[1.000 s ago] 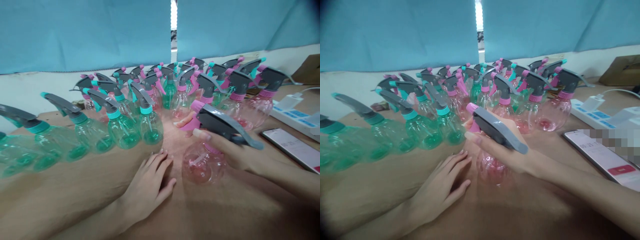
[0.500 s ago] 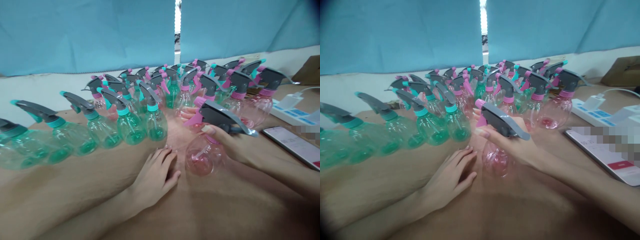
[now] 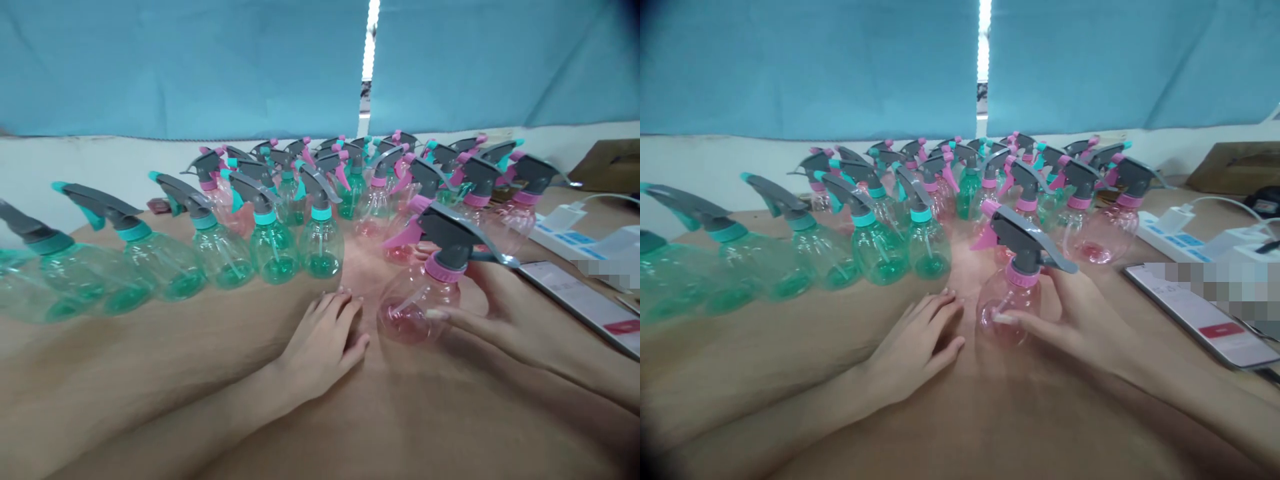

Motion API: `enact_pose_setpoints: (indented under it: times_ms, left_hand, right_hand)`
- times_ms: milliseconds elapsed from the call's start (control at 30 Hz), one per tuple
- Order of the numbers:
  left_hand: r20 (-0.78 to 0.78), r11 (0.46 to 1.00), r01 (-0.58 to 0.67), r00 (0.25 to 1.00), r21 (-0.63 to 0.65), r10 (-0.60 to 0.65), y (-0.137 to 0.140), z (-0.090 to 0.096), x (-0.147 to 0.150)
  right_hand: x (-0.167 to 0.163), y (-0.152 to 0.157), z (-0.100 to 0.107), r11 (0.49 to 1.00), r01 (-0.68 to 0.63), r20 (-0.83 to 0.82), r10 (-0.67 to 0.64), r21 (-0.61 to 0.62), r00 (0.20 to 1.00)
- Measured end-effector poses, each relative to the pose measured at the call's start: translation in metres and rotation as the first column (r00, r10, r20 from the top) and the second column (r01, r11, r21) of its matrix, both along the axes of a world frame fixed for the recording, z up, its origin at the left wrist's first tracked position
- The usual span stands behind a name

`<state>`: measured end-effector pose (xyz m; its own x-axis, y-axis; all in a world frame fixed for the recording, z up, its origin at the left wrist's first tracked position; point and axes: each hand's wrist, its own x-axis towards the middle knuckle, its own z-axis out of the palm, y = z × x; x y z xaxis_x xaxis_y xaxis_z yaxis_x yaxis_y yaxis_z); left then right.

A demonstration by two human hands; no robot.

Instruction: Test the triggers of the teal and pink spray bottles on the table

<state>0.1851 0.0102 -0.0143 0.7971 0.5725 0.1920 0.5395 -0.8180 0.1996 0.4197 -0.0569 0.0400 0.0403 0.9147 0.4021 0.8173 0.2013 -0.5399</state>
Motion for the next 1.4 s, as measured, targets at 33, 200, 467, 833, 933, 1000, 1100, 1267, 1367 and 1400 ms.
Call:
enact_pose_setpoints:
  times_ms: [33, 200, 467, 833, 933, 1000, 1100, 1267, 1367, 1400]
  left_hand:
    - [0.001, 1.000, 0.002, 1.000, 0.007, -0.002, 0.000, 0.000, 0.000]
    - [0.004, 0.998, 0.024, 1.000, 0.053, -0.024, -0.002, 0.002, 0.001]
    - [-0.029, 0.982, 0.121, 0.993, 0.144, -0.118, -0.010, 0.001, 0.004]
    - [-0.004, 0.979, 0.120, 0.993, 0.167, -0.121, -0.008, 0.002, 0.004]
    - [-0.003, 0.980, 0.114, 0.993, 0.164, -0.115, -0.008, 0.002, 0.003]
    - [-0.004, 0.980, 0.113, 0.994, 0.163, -0.113, -0.008, 0.002, 0.002]
    - [-0.005, 0.981, 0.108, 0.994, 0.163, -0.108, -0.008, 0.002, 0.002]
    - [-0.012, 0.981, 0.099, 0.995, 0.166, -0.098, -0.008, 0.004, 0.001]
    - [-0.021, 0.981, 0.096, 0.995, 0.169, -0.094, -0.008, 0.005, 0.001]
    - [-0.023, 0.981, 0.095, 0.995, 0.170, -0.092, -0.008, 0.006, 0.001]
  right_hand:
    - [0.001, -0.003, -0.001, 1.000, 0.027, 0.021, -0.027, -0.010, 0.999]
    - [-0.001, -0.011, -0.002, 0.992, 0.110, 0.089, -0.104, -0.059, 0.991]
    - [-0.001, 0.012, -0.022, 0.989, 0.084, 0.167, -0.103, 0.119, 0.981]
    - [-0.014, 0.076, -0.018, 0.985, 0.001, 0.171, -0.031, 0.171, 0.985]
    - [-0.015, 0.085, -0.023, 0.984, 0.025, 0.137, -0.050, 0.178, 0.989]
    - [-0.015, 0.089, -0.026, 0.982, 0.041, 0.114, -0.063, 0.183, 0.991]
    - [-0.017, 0.093, -0.028, 0.979, 0.064, 0.091, -0.083, 0.194, 0.992]
    - [-0.020, 0.099, -0.026, 0.977, 0.085, 0.082, -0.102, 0.196, 0.991]
    - [-0.022, 0.103, -0.023, 0.975, 0.110, 0.081, -0.127, 0.195, 0.989]
    - [-0.023, 0.103, -0.022, 0.974, 0.119, 0.082, -0.137, 0.194, 0.987]
